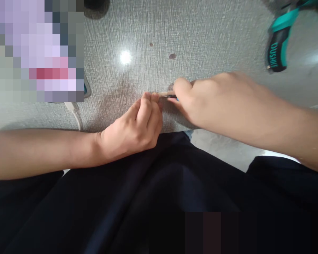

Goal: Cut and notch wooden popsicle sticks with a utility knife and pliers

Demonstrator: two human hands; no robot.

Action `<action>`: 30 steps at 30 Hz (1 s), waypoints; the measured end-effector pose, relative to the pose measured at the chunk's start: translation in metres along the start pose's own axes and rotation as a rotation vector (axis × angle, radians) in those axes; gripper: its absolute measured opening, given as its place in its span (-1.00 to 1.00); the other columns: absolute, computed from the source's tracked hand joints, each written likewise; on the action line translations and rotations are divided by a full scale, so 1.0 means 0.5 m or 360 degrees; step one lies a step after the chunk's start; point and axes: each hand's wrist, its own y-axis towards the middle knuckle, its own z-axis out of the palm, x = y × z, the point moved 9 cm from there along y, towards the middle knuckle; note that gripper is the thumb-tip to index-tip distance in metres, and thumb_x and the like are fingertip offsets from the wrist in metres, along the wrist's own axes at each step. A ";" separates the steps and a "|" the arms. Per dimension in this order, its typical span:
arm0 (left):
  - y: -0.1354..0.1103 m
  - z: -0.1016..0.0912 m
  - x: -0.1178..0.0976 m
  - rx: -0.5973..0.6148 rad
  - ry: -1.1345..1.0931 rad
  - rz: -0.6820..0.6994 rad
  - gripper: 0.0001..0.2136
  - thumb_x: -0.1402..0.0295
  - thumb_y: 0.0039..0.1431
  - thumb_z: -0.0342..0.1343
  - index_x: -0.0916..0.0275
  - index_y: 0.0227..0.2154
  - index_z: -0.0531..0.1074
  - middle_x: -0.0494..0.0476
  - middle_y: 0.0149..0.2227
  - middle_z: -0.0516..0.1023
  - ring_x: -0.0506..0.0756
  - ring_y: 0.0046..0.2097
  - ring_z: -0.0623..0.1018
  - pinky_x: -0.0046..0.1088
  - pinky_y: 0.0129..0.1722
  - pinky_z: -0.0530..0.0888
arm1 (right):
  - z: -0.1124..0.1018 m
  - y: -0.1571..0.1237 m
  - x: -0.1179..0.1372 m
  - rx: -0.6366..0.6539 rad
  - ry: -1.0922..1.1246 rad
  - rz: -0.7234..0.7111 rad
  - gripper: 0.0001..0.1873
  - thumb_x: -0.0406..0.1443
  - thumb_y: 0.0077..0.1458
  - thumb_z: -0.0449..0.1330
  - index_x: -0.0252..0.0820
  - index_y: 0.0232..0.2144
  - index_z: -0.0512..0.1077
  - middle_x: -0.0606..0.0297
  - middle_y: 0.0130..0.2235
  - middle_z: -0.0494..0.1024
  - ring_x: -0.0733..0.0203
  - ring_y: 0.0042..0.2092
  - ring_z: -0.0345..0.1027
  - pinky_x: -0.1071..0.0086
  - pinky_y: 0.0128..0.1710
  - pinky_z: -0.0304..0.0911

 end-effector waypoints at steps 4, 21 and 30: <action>0.001 0.002 0.002 0.0022 -0.0027 -0.0006 -0.47 0.65 0.58 0.07 0.53 0.53 0.47 0.62 0.42 0.70 0.53 0.43 0.75 0.12 0.32 0.84 | -0.003 0.002 0.011 -0.0030 -0.0058 -0.0105 -0.36 0.22 0.69 0.11 -0.08 -0.31 0.37 0.42 -0.63 0.19 0.32 -0.55 0.32 0.33 -0.39 0.25; 0.006 -0.011 -0.005 -0.0027 0.0199 0.0108 -0.52 0.68 0.57 0.03 0.65 0.44 0.52 0.64 0.32 0.76 0.47 0.33 0.82 0.01 0.28 0.87 | 0.024 0.032 0.031 0.0698 -0.0815 0.0272 -0.89 -0.29 0.44 0.31 -0.07 -0.19 0.44 0.40 -0.61 0.22 0.16 -0.63 0.22 0.21 -0.37 0.11; 0.024 -0.064 -0.017 -0.0165 0.0496 0.0406 -0.66 0.50 0.67 0.07 0.71 0.11 0.70 0.63 0.01 0.86 0.33 -0.02 0.89 -0.19 0.04 0.89 | 0.031 0.044 0.035 0.0914 -0.0965 0.0217 -0.54 -0.13 0.71 -0.04 -0.26 0.16 0.58 0.05 -0.34 0.65 -0.11 -0.36 0.51 0.16 -0.36 -0.06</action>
